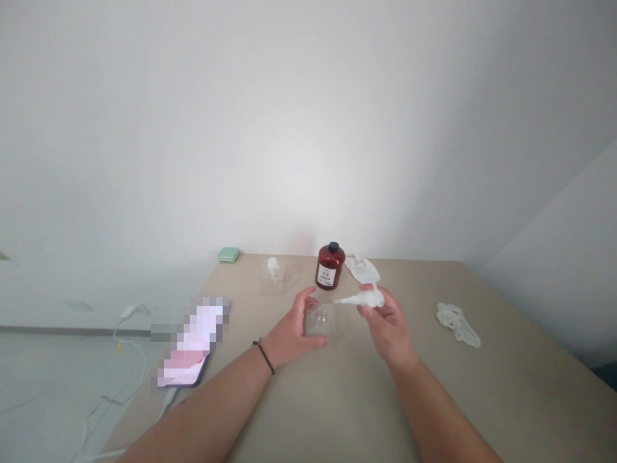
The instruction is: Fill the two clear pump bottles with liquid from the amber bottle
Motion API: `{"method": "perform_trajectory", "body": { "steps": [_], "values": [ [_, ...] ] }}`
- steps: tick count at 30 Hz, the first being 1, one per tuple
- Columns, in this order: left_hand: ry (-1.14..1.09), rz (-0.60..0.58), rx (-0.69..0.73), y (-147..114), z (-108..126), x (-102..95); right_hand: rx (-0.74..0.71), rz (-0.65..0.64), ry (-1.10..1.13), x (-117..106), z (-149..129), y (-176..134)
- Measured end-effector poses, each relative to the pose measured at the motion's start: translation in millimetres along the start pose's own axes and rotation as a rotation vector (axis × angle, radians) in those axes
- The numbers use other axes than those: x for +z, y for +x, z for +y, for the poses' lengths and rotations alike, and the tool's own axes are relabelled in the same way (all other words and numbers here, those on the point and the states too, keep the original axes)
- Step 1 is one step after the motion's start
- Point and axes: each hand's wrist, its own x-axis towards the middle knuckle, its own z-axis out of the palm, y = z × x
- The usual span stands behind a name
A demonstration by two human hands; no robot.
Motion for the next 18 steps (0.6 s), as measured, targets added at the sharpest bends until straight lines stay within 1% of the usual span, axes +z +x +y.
{"method": "perform_trajectory", "body": {
  "steps": [4,6,8,12,15,16,17,18],
  "values": [
    [-0.002,0.003,-0.002,-1,-2,0.4,0.078,-0.025,0.019,-21,-5,9],
    [0.018,0.004,0.002,-1,-3,0.5,0.131,-0.028,0.011,-27,-8,15],
    [0.037,0.002,0.004,-1,-4,0.4,0.182,0.0,0.004,-30,-9,23],
    [0.047,-0.003,0.007,-2,-4,-0.2,0.282,0.097,0.045,-38,2,35],
    [0.038,-0.005,0.003,-1,-4,-0.2,0.336,0.095,0.097,-53,18,40],
    [0.038,-0.004,0.002,-1,-4,-0.1,0.338,0.1,0.074,-58,24,42],
    [0.04,-0.006,0.0,-1,-3,0.0,0.331,0.111,-0.007,-63,30,43],
    [0.043,-0.006,-0.003,-1,-3,0.1,0.316,0.131,-0.143,-67,36,45]
  ]
}}
